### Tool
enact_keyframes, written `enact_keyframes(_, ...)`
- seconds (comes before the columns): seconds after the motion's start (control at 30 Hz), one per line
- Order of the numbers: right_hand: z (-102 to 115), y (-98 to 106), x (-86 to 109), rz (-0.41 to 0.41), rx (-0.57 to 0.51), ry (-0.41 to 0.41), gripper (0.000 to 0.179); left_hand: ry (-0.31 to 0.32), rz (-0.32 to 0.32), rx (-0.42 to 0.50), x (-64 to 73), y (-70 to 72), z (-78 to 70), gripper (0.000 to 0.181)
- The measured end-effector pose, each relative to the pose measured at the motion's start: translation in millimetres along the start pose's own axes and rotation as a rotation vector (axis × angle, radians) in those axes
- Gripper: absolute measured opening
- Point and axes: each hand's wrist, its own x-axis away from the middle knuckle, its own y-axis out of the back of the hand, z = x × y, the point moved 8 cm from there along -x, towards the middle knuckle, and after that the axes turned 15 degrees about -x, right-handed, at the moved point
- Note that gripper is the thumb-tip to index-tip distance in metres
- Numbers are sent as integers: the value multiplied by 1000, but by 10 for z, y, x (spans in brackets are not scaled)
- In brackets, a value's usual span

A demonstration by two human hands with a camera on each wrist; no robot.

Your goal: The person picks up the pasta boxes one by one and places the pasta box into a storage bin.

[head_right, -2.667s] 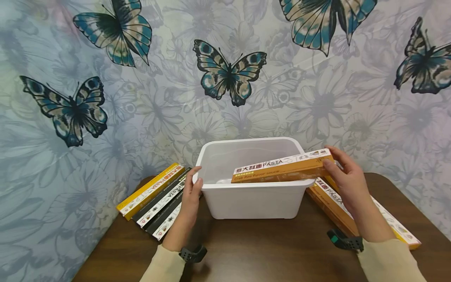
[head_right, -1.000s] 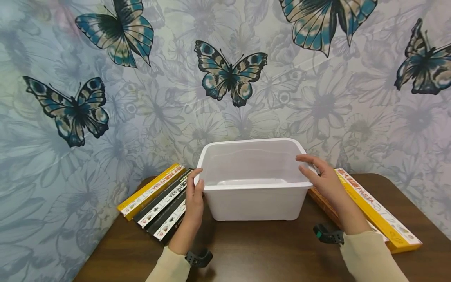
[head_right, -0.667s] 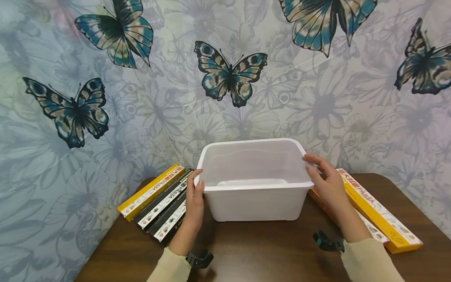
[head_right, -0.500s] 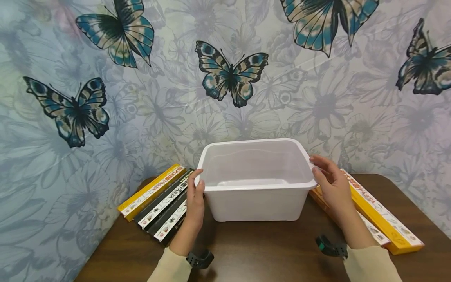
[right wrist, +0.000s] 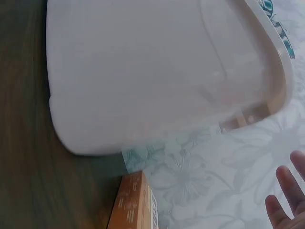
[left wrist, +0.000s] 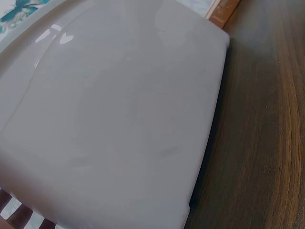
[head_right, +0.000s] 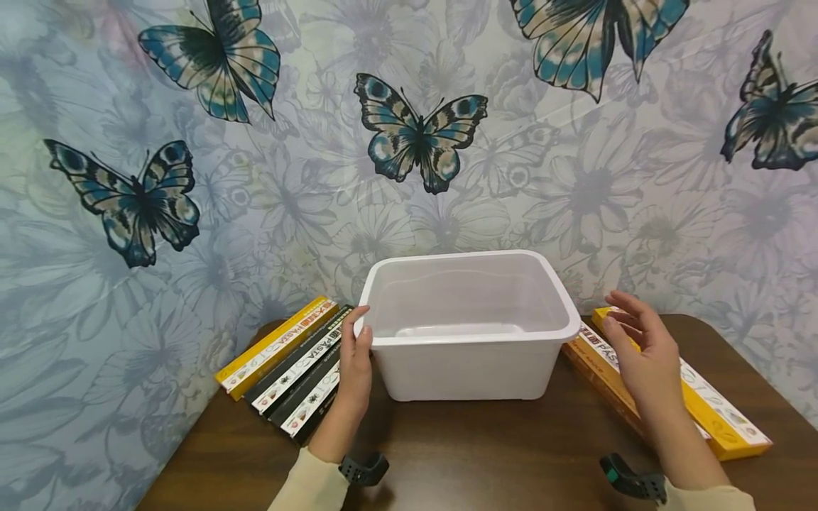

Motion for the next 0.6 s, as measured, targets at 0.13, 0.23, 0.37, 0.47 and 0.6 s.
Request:
enact_keyframes(0.13, -42, 141, 52, -30, 32, -5, 49, 6, -4, -7, 2, 7, 2, 43)
enact_keyframes(0.23, -72, 227, 95, -44, 42, -3, 51, 4, -7, -6, 3, 9, 3, 43)
enact_keyframes(0.37, -142, 325, 147, -63, 57, -7, 52, -13, -12, 1, 1, 10, -2, 43)
enact_keyframes(0.47, -213, 408, 186, -77, 80, -23, 53, -25, -12, 3, -1, 8, -7, 43)
enact_keyframes(0.6, -310, 523, 232, -96, 102, -58, 54, -29, -11, 2, -2, 7, -7, 43)
